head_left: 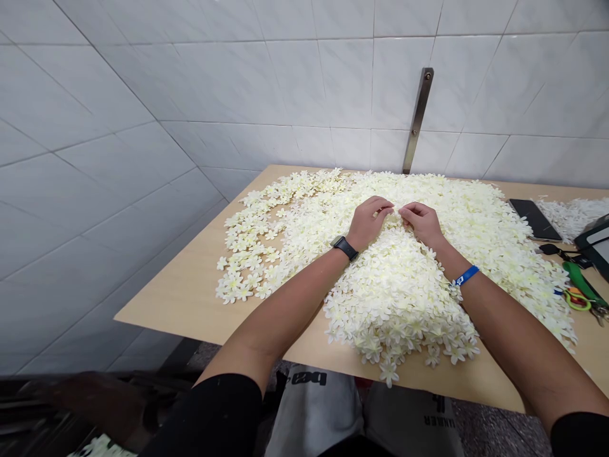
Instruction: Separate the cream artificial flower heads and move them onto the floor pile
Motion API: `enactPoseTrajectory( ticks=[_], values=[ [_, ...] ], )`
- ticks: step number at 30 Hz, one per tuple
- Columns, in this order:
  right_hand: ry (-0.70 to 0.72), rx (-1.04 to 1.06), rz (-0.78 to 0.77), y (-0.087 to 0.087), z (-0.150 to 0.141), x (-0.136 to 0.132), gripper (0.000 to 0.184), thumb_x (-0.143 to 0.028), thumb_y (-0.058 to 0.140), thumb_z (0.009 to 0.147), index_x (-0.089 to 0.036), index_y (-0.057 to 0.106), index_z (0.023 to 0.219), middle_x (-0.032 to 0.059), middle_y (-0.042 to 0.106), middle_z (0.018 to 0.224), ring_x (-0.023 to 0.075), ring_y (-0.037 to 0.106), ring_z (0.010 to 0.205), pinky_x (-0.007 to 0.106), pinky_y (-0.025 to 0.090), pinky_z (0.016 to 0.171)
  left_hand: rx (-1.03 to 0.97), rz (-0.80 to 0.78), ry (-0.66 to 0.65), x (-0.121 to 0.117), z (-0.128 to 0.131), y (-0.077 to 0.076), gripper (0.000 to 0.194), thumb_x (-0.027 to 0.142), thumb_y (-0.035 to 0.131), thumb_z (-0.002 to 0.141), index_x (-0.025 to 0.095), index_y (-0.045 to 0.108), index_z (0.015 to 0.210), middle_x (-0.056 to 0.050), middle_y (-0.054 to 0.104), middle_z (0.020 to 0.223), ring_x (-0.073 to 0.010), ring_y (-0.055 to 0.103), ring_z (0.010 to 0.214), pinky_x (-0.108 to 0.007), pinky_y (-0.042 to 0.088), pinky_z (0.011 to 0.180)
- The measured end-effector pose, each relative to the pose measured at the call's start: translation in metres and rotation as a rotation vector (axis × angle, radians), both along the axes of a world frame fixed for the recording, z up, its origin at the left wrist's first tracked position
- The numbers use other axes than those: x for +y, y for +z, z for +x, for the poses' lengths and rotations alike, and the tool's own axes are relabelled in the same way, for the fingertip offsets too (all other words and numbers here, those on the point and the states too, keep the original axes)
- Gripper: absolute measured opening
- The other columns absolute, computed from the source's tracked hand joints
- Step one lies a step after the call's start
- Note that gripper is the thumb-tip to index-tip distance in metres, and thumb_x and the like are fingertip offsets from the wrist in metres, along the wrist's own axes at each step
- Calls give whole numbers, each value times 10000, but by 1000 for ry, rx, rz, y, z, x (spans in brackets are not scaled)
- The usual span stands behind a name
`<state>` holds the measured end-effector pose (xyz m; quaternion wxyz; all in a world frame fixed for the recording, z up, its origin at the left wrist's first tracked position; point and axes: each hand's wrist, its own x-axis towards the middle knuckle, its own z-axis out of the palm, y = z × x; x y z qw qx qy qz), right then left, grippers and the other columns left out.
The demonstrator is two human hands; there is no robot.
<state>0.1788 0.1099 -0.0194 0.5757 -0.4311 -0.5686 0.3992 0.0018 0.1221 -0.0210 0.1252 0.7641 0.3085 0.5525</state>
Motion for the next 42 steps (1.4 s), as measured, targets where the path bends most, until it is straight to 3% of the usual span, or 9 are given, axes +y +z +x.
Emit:
enactPoseTrajectory(
  ticks=[7, 18, 24, 31, 42],
  values=[
    [30, 91, 4, -6, 0, 4, 498, -661, 834, 620, -203, 677, 737, 8, 616, 683, 111, 518, 561, 266, 464, 523, -55, 0, -4, 1, -1, 0, 105, 215, 620, 959, 181, 706, 910, -54, 718, 943, -148, 663, 892, -264, 548, 796],
    [-78, 66, -12, -5, 0, 3, 389, -542, 808, 706, -213, 601, 701, -47, 504, 545, 102, 475, 497, 256, 411, 495, -82, -92, 68, 5, -2, -4, 149, 299, 540, 997, 199, 609, 911, -59, 666, 925, -156, 630, 860, -276, 545, 747],
    [-110, 160, 17, -3, -2, 1, 479, -516, 885, 632, -231, 506, 696, -75, 491, 582, 77, 445, 473, 241, 406, 478, -63, -87, 32, 2, -2, -1, 119, 295, 565, 985, 205, 630, 943, -60, 684, 965, -161, 642, 896, -272, 547, 755],
    [-6, 1, -16, -1, -3, -1, 440, -563, 857, 619, -196, 715, 815, -42, 568, 536, 107, 492, 466, 272, 417, 485, 39, -10, -21, -4, -1, 1, 94, 232, 577, 981, 197, 653, 940, -54, 683, 966, -160, 639, 912, -297, 534, 829],
    [-24, -42, -13, -7, -2, 1, 373, -528, 831, 652, -194, 691, 740, -41, 538, 525, 108, 477, 469, 257, 386, 466, 54, -16, -3, -2, -1, -1, 121, 224, 563, 984, 197, 662, 918, -52, 685, 939, -167, 637, 892, -309, 527, 825]
  ],
)
